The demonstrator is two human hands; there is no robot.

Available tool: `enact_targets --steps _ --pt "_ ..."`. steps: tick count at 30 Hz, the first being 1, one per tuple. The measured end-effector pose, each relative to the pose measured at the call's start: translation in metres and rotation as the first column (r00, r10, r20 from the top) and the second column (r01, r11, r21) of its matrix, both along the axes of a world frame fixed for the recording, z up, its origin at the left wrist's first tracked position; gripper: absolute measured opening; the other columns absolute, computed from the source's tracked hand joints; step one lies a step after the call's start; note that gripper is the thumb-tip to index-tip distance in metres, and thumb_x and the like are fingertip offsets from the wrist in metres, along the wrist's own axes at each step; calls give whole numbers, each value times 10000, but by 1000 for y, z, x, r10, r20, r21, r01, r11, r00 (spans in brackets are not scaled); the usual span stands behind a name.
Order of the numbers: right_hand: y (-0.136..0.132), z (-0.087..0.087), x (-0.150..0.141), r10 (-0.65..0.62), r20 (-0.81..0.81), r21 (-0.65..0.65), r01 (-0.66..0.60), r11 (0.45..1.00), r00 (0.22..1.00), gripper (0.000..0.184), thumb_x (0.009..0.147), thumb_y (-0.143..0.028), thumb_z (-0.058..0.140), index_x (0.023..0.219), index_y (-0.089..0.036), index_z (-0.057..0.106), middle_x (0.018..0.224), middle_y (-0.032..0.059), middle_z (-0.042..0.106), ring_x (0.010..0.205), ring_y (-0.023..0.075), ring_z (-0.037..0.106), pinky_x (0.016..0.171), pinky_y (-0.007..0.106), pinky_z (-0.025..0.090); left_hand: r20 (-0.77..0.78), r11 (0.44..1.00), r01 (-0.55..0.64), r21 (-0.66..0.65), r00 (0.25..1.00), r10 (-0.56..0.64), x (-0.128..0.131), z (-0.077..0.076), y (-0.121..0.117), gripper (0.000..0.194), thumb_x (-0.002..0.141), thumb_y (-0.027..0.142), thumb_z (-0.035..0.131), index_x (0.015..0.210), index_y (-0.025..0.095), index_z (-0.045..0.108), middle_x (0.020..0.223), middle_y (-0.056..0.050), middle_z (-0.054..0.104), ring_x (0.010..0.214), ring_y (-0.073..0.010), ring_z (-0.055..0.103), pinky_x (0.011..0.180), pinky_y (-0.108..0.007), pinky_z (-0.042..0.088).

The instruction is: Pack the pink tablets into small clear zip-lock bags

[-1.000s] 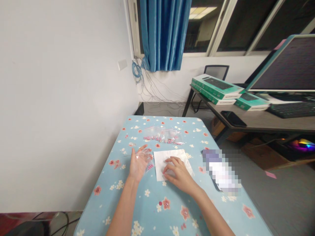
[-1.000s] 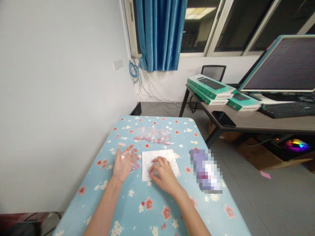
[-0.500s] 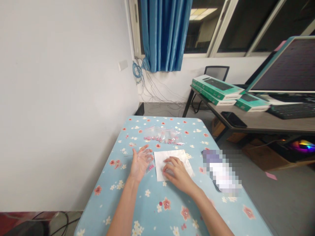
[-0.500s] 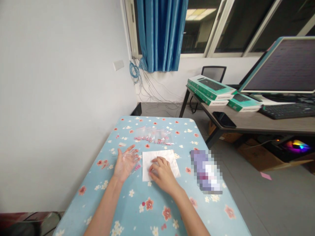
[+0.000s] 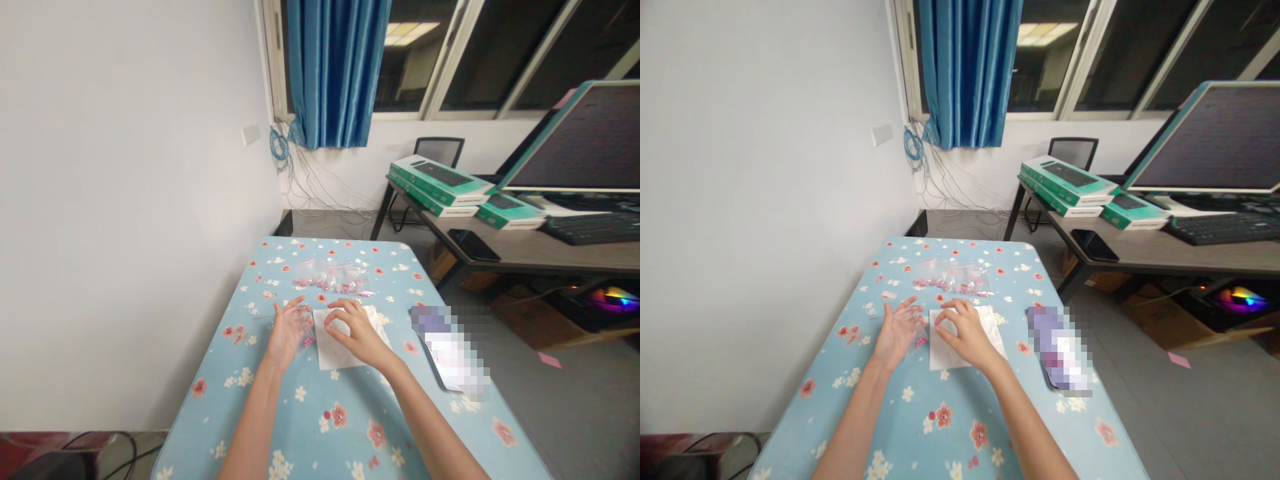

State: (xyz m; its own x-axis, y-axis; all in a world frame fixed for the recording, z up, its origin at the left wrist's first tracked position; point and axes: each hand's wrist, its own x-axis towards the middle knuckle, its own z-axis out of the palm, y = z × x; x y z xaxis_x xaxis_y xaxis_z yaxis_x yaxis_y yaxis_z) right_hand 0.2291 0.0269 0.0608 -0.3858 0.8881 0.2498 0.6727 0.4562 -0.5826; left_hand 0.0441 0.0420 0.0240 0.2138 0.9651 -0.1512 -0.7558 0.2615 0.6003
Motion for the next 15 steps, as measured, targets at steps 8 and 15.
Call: enact_targets --steps 8,15 --pt "18 21 -28 28 -92 98 -19 995 995 120 877 -319 564 911 -238 645 1151 54 575 1139 236 436 998 427 333 -5 1000 15 8 1000 -15 2 -1 -1 537 861 582 422 1080 135 622 901 -90 682 785 -168 634 740 -280 482" --pt "23 20 -43 63 -92 99 -54 994 994 133 891 -307 545 939 -247 653 1105 51 584 1140 229 438 987 412 334 23 1000 31 4 999 -31 4 0 -2 483 862 568 437 979 152 652 858 -67 674 766 -145 622 725 -246 467"
